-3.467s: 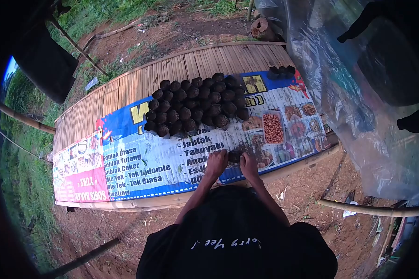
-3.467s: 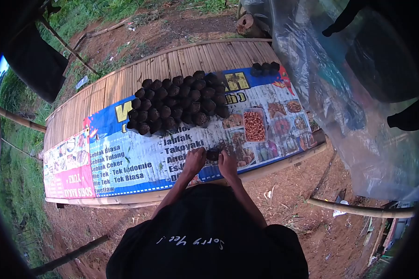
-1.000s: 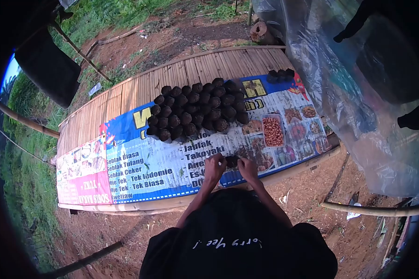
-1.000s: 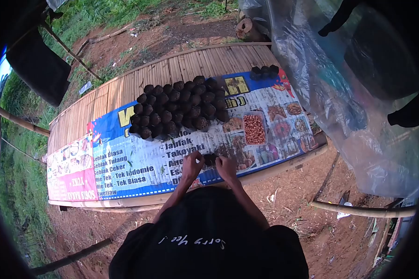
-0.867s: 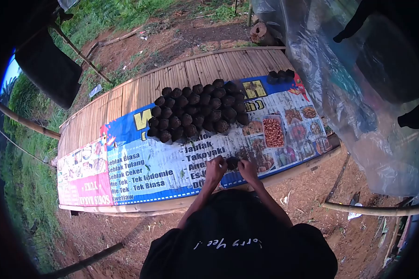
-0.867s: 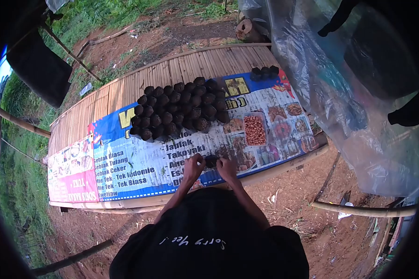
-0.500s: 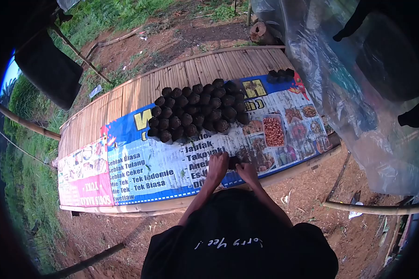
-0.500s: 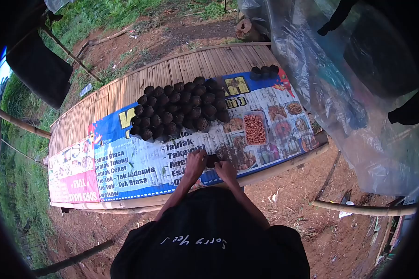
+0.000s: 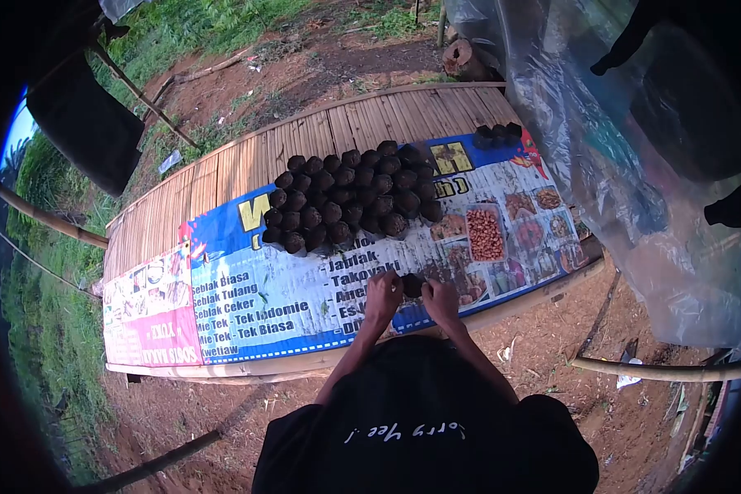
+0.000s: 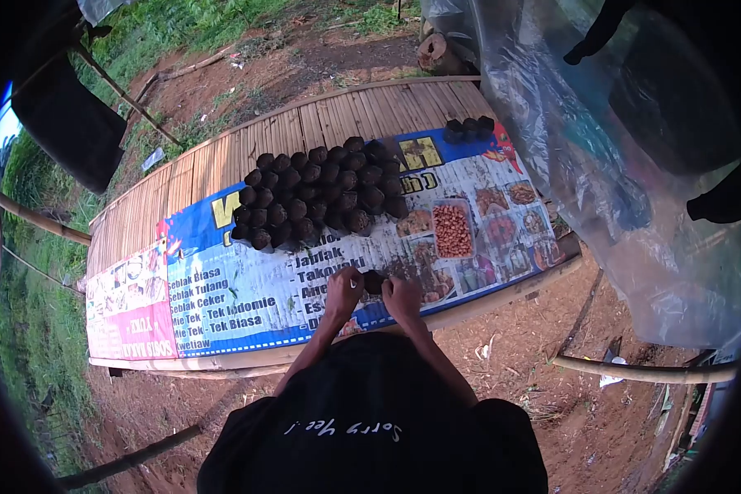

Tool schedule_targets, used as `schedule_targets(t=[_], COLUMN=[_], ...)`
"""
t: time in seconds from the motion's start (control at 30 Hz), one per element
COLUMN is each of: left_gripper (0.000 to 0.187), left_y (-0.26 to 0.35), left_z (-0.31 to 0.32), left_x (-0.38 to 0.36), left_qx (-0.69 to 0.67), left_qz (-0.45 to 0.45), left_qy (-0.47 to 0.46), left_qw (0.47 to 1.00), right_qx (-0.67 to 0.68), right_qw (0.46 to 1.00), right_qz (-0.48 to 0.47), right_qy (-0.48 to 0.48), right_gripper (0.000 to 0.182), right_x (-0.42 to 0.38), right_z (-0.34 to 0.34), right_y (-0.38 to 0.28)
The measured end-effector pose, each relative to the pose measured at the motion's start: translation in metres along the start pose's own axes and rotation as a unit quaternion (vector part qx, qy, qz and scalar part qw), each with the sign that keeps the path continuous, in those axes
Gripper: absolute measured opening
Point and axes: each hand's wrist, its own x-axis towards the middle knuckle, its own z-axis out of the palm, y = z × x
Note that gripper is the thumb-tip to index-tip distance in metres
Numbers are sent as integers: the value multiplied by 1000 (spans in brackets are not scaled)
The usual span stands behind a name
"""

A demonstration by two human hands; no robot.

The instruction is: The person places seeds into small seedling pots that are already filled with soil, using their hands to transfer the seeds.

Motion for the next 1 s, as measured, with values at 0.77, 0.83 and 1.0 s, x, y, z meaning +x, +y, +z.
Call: schedule_targets(t=[0.77,0.83,1.0], left_gripper=[6,6,4], left_y=[-4,-5,8], left_z=[-2,-2,-10], left_x=[-2,-5,-3], left_qx=[-10,-14,-44], left_qz=[-2,-11,-5], left_qy=[-4,-13,-5], left_qw=[1000,1000,999], right_qx=[27,21,51], right_qw=[998,997,997], right_qz=[-42,-50,-48], right_qy=[34,48,27], right_gripper=[26,26,26], right_x=[2,3,-1], right_z=[14,20,10], right_y=[12,16,11])
